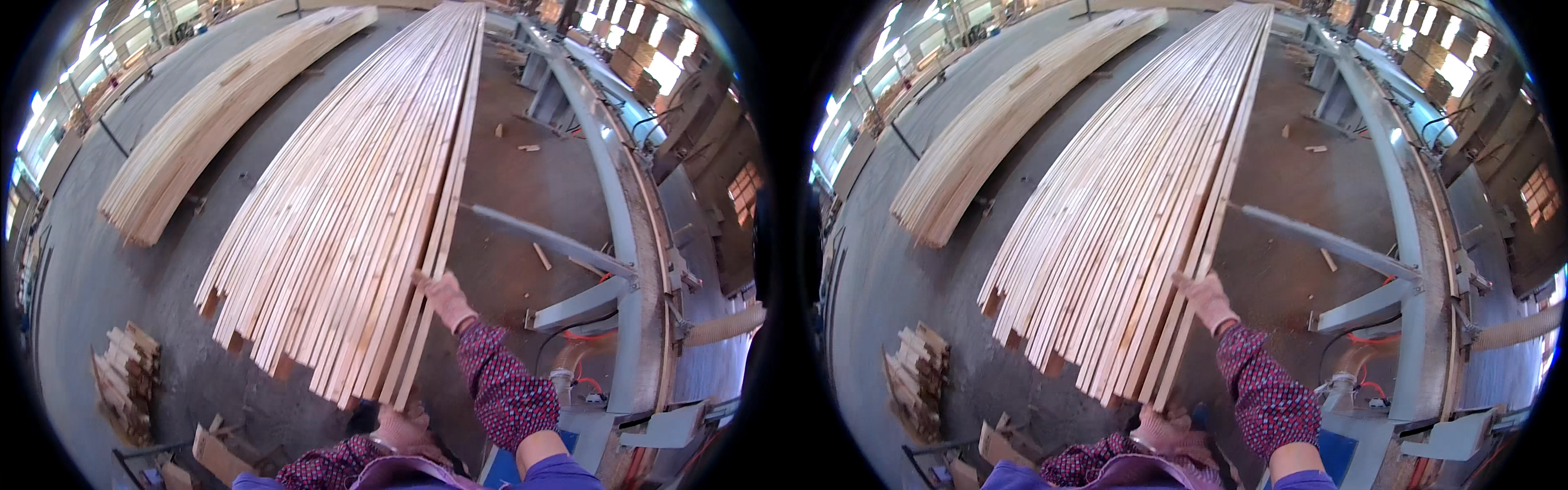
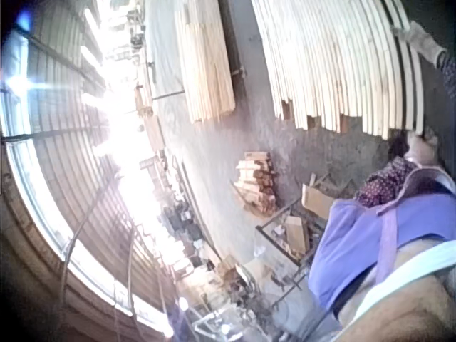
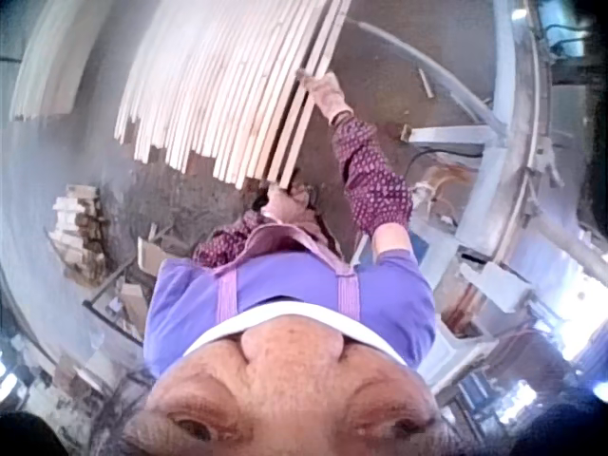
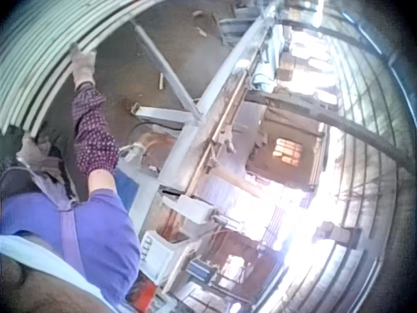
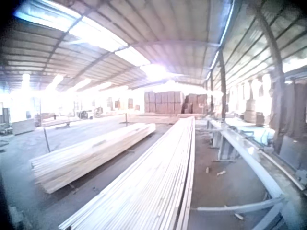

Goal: The person picks up long wooden planks from a large stack and places them onto a metal rack. They then use a green air nozzle to blow dust off the planks and the rack. The person continues to move planks from the stack to the rack, organizing them in a pile.

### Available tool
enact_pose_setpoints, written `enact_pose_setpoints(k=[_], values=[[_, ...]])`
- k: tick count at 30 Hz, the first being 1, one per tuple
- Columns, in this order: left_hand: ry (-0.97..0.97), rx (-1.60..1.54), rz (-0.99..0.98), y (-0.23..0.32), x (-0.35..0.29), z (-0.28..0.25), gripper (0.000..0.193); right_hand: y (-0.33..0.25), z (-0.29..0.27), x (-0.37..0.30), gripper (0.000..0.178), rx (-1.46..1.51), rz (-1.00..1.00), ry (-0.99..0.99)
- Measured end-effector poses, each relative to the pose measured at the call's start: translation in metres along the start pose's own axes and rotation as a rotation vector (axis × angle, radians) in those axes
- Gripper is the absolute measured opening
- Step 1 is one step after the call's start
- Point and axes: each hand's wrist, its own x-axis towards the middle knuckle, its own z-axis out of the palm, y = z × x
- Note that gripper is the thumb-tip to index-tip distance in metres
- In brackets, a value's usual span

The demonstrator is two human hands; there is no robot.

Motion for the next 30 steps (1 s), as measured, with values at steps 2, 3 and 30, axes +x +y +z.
enact_pose_setpoints(k=[2,3,30], values=[[-0.091,0.628,0.235,-0.001,0.021,-0.041,0.027,0.022,0.0,0.006,0.078,0.181,-0.095,-0.019],[-0.03,1.017,0.438,-0.01,0.018,-0.037,0.026,0.03,-0.003,0.008,0.077,0.175,-0.062,0.022],[0.026,2.649,1.487,0.036,-0.029,0.104,0.078,0.045,0.061,-0.062,0.067,0.172,0.08,0.169]])
